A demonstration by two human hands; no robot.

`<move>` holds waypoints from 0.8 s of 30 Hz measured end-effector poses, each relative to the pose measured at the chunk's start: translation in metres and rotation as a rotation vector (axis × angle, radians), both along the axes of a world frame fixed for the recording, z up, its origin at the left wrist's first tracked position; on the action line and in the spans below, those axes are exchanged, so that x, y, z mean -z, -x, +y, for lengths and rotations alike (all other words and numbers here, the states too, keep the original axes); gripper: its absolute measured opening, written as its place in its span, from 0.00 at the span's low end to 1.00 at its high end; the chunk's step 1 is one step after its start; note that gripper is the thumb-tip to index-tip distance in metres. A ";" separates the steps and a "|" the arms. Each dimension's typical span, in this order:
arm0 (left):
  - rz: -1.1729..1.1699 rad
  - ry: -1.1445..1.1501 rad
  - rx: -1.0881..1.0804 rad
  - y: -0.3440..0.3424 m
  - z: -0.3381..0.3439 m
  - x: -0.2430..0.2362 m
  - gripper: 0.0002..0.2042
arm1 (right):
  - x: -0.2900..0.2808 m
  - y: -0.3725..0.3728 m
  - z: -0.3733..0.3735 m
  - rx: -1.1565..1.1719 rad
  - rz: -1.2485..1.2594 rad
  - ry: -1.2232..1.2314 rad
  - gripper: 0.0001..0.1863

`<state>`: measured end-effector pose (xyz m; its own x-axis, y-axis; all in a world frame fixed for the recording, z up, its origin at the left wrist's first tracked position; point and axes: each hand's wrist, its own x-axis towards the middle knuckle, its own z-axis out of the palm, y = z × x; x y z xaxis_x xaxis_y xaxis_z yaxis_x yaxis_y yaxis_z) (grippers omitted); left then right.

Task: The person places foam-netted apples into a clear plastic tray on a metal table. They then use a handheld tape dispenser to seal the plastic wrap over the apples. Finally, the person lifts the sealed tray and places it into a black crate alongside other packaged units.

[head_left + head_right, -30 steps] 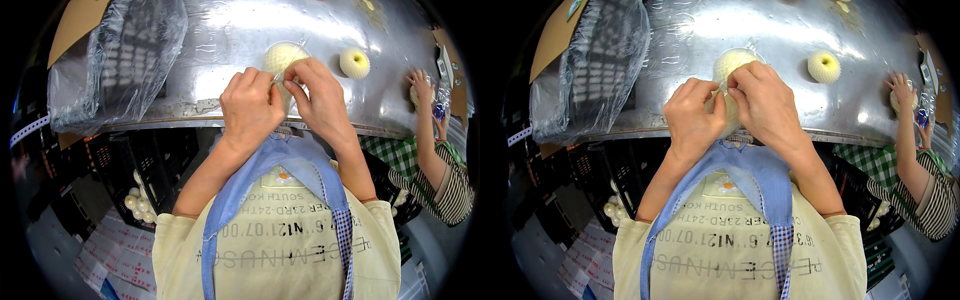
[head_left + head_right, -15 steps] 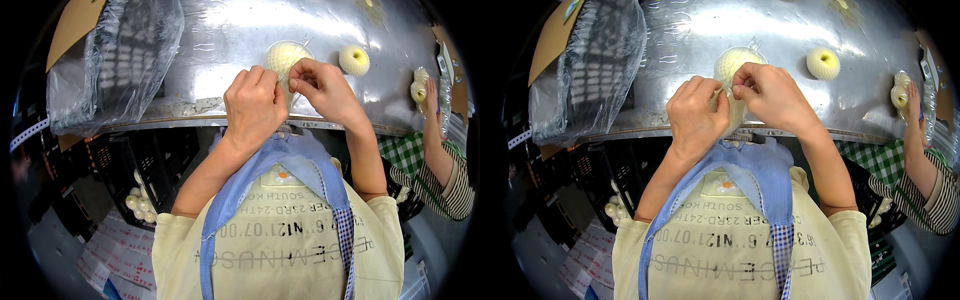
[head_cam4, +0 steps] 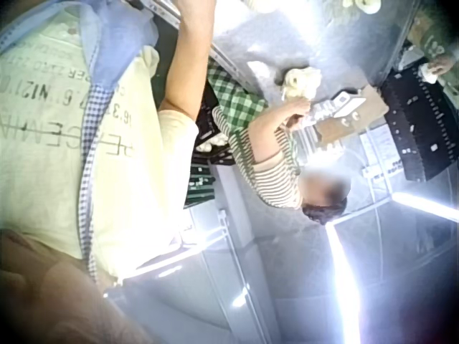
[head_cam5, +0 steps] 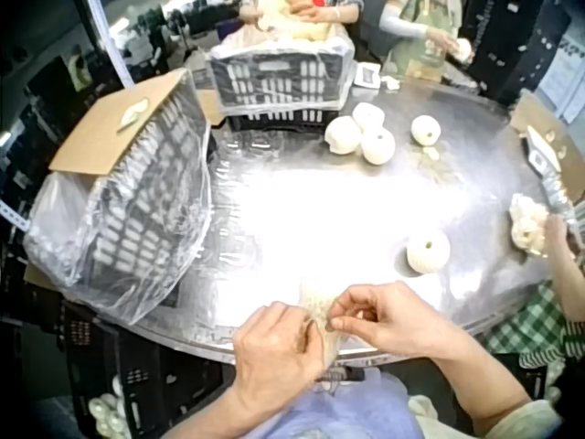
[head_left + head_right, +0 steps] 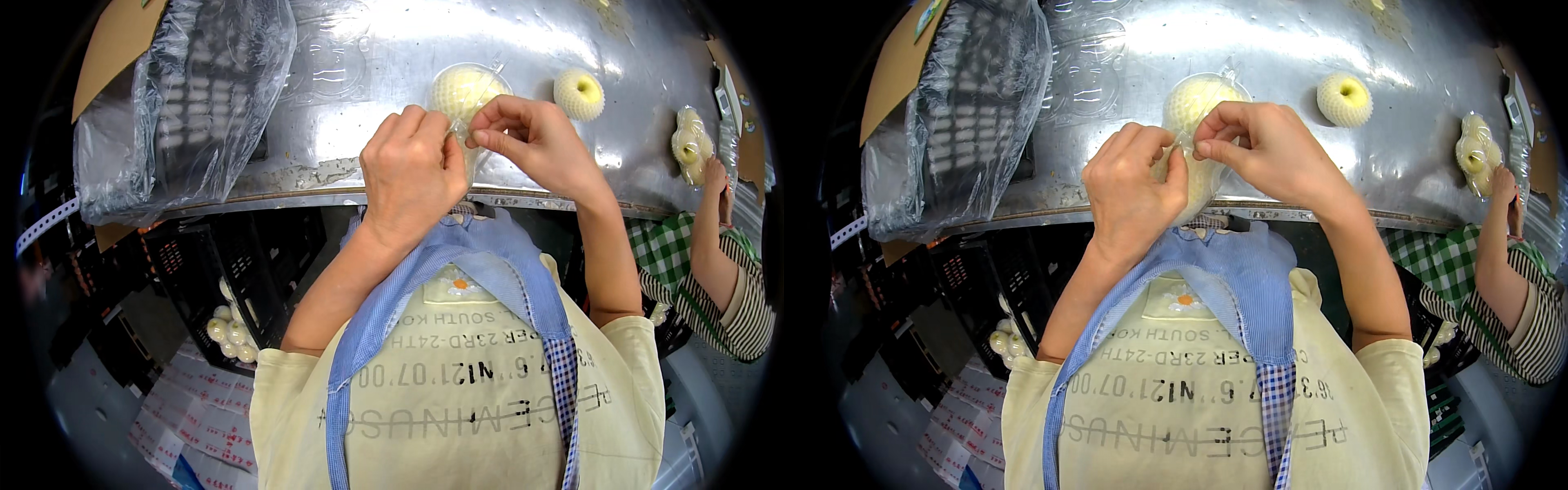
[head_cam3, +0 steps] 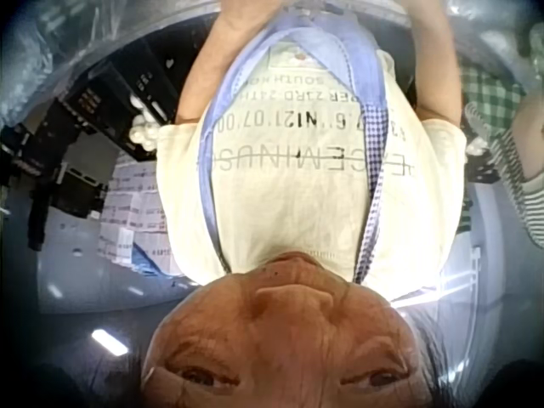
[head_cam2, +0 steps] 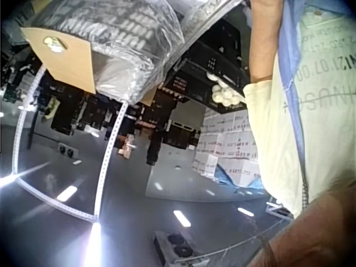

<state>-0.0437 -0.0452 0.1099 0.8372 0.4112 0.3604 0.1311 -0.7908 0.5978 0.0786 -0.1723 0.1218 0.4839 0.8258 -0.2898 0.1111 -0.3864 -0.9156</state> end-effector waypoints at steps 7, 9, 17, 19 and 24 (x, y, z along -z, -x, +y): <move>0.045 0.006 -0.003 0.002 -0.006 -0.004 0.05 | -0.018 0.016 -0.007 0.089 -0.355 0.081 0.16; 0.036 0.003 -0.005 0.002 -0.005 -0.003 0.05 | -0.010 0.019 -0.010 0.049 -0.633 -0.115 0.15; 0.046 0.006 0.022 0.001 -0.011 -0.005 0.05 | -0.004 0.049 -0.017 0.231 -0.570 -0.079 0.14; 0.046 0.006 0.034 0.001 -0.013 -0.005 0.05 | -0.004 0.049 -0.019 0.222 -0.576 -0.058 0.13; 0.037 0.002 0.046 0.001 -0.014 -0.004 0.05 | -0.008 0.042 -0.018 0.191 -0.278 -0.092 0.10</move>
